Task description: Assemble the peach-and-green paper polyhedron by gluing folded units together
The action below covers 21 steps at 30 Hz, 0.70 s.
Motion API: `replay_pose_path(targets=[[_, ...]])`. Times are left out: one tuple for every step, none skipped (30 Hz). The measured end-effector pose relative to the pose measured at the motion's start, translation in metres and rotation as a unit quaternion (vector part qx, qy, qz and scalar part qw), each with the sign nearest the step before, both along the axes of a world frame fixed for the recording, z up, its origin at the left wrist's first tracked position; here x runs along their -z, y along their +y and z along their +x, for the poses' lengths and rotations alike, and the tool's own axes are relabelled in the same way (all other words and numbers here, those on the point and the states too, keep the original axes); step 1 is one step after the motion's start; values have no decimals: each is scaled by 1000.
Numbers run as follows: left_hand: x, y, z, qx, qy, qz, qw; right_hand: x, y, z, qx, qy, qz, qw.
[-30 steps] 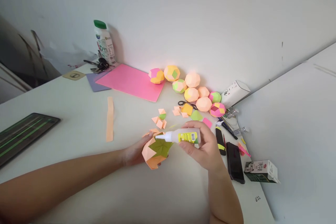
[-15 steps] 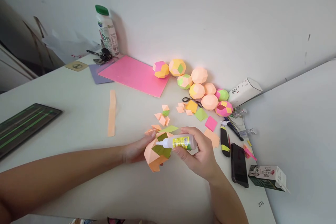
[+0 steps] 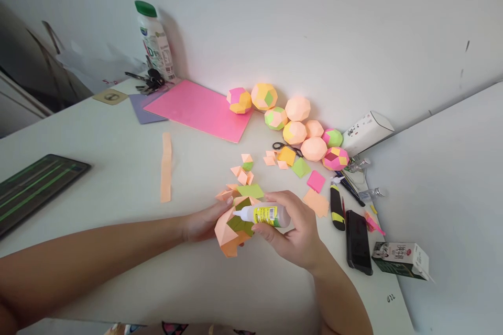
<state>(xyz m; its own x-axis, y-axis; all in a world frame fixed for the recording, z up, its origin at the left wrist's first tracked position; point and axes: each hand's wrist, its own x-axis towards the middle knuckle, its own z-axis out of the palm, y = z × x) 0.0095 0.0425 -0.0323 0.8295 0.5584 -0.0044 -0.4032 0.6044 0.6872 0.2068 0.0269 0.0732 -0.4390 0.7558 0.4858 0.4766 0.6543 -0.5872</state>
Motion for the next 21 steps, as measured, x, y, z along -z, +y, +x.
replay_pose_path(targets=[[0,0,0,0,-2,0,1000,0,0,0,-3,0,10,1000],[0,0,0,0,-3,-1,1000,0,0,-1,-6,1,20,1000],[0,0,0,-1,-4,-3,1000,0,0,-1,-7,2,28,1000],[0,0,0,-1,-4,-3,1000,1,0,-1,-7,5,33,999],[0,0,0,0,-4,-3,1000,1,0,-2,-5,8,37,999],[0,0,0,-1,-3,-2,1000,1,0,-2,-2,12,40,999],[-1,0,0,-1,-2,-1,1000,2,0,-2,0,14,42,999],[-1,0,0,-1,-1,0,1000,2,0,-2,1,17,45,999],[-1,1,0,-1,0,0,1000,2,0,-3,2,19,49,999],[0,1,0,0,1,0,1000,2,0,-3,2,21,54,998],[0,1,0,0,1,0,1000,2,0,-3,3,22,56,998],[1,1,0,2,2,-1,1000,1,0,-4,3,22,58,998],[2,1,0,4,2,-1,1000,1,0,-4,3,21,58,998],[3,1,0,4,3,-1,1000,1,0,-5,2,19,56,998],[3,1,0,4,4,0,1000,1,1,-5,1,18,56,998],[3,1,0,5,4,1,1000,1,1,-5,0,17,56,998],[3,1,0,4,5,2,1000,1,1,-5,-1,17,57,998],[3,1,0,3,5,1,1000,2,2,-5,0,18,57,998],[2,0,0,3,6,1,1000,2,2,-5,3,20,54,998],[1,0,0,2,6,-1,1000,2,2,-5,8,21,49,999],[0,0,0,2,7,-2,1000,2,2,-5,15,22,43,999]])
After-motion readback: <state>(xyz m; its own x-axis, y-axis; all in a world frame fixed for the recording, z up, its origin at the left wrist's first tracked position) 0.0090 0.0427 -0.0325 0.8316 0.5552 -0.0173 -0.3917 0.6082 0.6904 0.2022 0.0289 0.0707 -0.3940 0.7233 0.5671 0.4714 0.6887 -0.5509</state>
